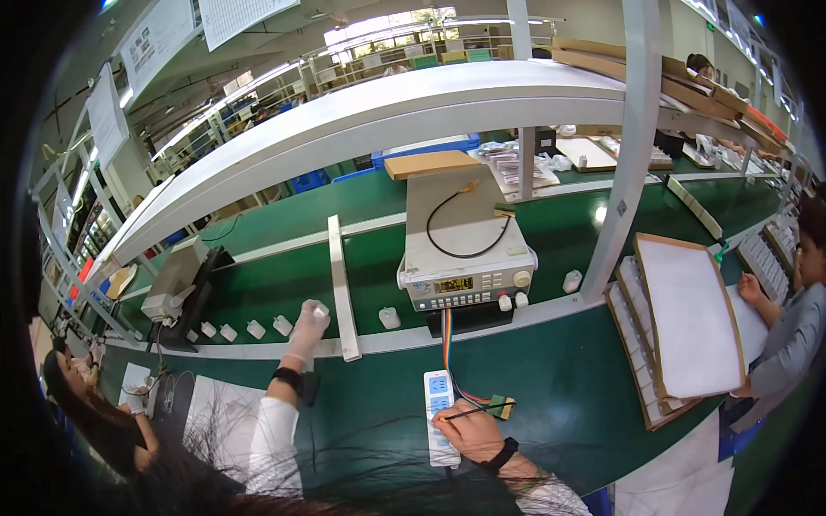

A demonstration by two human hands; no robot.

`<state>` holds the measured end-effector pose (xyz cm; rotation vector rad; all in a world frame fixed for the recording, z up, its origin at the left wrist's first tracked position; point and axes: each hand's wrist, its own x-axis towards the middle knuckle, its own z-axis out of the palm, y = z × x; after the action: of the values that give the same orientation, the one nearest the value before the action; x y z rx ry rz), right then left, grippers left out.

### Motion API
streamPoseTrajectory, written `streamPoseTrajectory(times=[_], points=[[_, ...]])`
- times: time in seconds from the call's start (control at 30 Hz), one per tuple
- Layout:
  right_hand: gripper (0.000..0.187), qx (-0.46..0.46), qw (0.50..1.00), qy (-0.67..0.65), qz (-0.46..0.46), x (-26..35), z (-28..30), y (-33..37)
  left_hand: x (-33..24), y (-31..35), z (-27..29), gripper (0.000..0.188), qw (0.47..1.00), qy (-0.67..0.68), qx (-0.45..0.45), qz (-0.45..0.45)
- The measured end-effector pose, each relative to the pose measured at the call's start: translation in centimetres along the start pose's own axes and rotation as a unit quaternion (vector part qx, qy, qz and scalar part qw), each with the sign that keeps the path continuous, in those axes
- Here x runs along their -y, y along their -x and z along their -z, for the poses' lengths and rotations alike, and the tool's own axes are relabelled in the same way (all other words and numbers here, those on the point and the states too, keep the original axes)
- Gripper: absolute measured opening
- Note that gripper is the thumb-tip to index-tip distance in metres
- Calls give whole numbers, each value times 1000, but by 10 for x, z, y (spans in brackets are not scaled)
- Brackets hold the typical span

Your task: Testing electronic components using a digital meter and a handheld probe on an assembly line.

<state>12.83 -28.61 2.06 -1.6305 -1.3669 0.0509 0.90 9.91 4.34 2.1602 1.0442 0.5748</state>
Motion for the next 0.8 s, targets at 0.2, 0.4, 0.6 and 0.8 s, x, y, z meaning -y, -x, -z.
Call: streamPoseTrajectory(times=[0.2,0.4,0.6,0.8], points=[[12,12,1000,14,-19,1,1,3,-88,86,-35,44,908,362,205,-51],[13,21,1000,-4,-9,6,1,-1,-107,141,-104,43,846,445,290,-51],[13,13,1000,-19,14,4,2,0,-90,139,-124,46,913,271,233,-195],[11,12,1000,-14,4,0,-2,2,-86,128,-126,45,908,74,171,-375]])
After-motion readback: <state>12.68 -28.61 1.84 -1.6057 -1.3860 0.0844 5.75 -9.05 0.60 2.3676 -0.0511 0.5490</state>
